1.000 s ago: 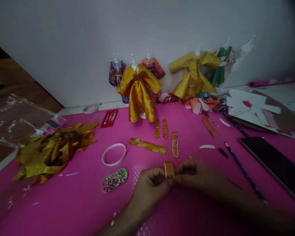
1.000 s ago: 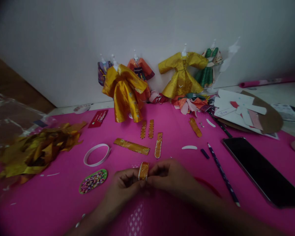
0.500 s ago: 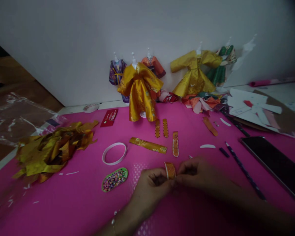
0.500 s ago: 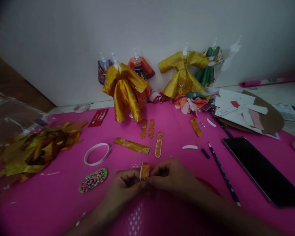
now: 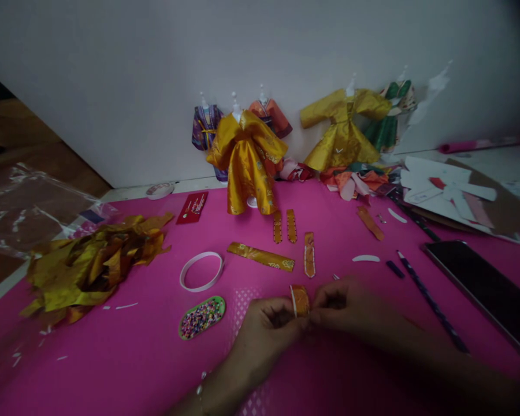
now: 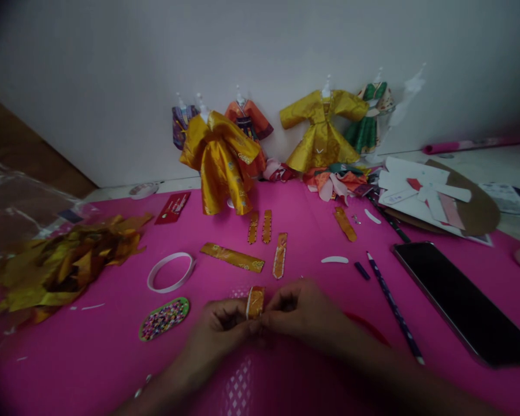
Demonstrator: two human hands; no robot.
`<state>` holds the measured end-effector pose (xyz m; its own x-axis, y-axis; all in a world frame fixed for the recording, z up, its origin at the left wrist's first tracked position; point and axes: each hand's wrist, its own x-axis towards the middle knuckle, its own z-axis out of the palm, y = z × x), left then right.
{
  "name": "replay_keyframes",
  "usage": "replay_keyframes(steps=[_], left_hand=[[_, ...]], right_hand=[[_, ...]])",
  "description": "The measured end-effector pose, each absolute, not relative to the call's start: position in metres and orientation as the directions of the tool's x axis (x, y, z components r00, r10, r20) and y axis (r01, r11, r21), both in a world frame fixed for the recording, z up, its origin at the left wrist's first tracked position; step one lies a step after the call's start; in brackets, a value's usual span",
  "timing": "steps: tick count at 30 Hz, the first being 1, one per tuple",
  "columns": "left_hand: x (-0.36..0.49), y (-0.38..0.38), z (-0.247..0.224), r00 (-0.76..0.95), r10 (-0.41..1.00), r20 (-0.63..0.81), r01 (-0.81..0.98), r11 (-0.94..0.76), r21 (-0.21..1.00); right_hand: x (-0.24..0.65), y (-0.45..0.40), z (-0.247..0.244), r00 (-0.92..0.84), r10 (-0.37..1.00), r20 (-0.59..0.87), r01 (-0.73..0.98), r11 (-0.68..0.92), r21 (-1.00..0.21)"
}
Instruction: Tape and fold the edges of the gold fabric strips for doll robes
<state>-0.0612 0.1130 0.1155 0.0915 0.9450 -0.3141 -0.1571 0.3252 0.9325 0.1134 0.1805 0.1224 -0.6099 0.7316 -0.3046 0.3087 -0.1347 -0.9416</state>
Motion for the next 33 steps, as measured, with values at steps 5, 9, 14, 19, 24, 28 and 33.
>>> replay_keyframes(steps=[5, 9, 14, 19, 24, 28, 33], left_hand=[[-0.0619, 0.1139, 0.1156, 0.092, 0.942, -0.324, -0.166, 0.335, 0.927], [-0.0621, 0.1136, 0.1158, 0.099, 0.941, -0.324, -0.177, 0.337, 0.925], [-0.062, 0.1129, 0.1155, 0.096, 0.94, -0.327, -0.18, 0.339, 0.923], [-0.0615, 0.1132, 0.1155, 0.1, 0.942, -0.321, -0.192, 0.335, 0.922], [-0.062, 0.1137, 0.1146, 0.106, 0.946, -0.305, -0.197, 0.321, 0.927], [-0.062, 0.1139, 0.1134, 0.107, 0.948, -0.301, -0.19, 0.317, 0.929], [-0.0628, 0.1143, 0.1137, 0.109, 0.948, -0.299, -0.178, 0.315, 0.932]], right_hand=[[0.1126, 0.1803, 0.1218, -0.607, 0.729, -0.316, 0.289, -0.168, -0.942], [0.1122, 0.1806, 0.1229, -0.61, 0.725, -0.321, 0.278, -0.183, -0.943], [0.1123, 0.1806, 0.1222, -0.607, 0.725, -0.325, 0.286, -0.182, -0.941], [0.1124, 0.1802, 0.1221, -0.61, 0.725, -0.32, 0.289, -0.173, -0.942], [0.1115, 0.1794, 0.1252, -0.613, 0.725, -0.313, 0.291, -0.161, -0.943], [0.1114, 0.1794, 0.1219, -0.61, 0.731, -0.305, 0.298, -0.146, -0.944], [0.1117, 0.1795, 0.1193, -0.617, 0.735, -0.282, 0.309, -0.103, -0.946]])
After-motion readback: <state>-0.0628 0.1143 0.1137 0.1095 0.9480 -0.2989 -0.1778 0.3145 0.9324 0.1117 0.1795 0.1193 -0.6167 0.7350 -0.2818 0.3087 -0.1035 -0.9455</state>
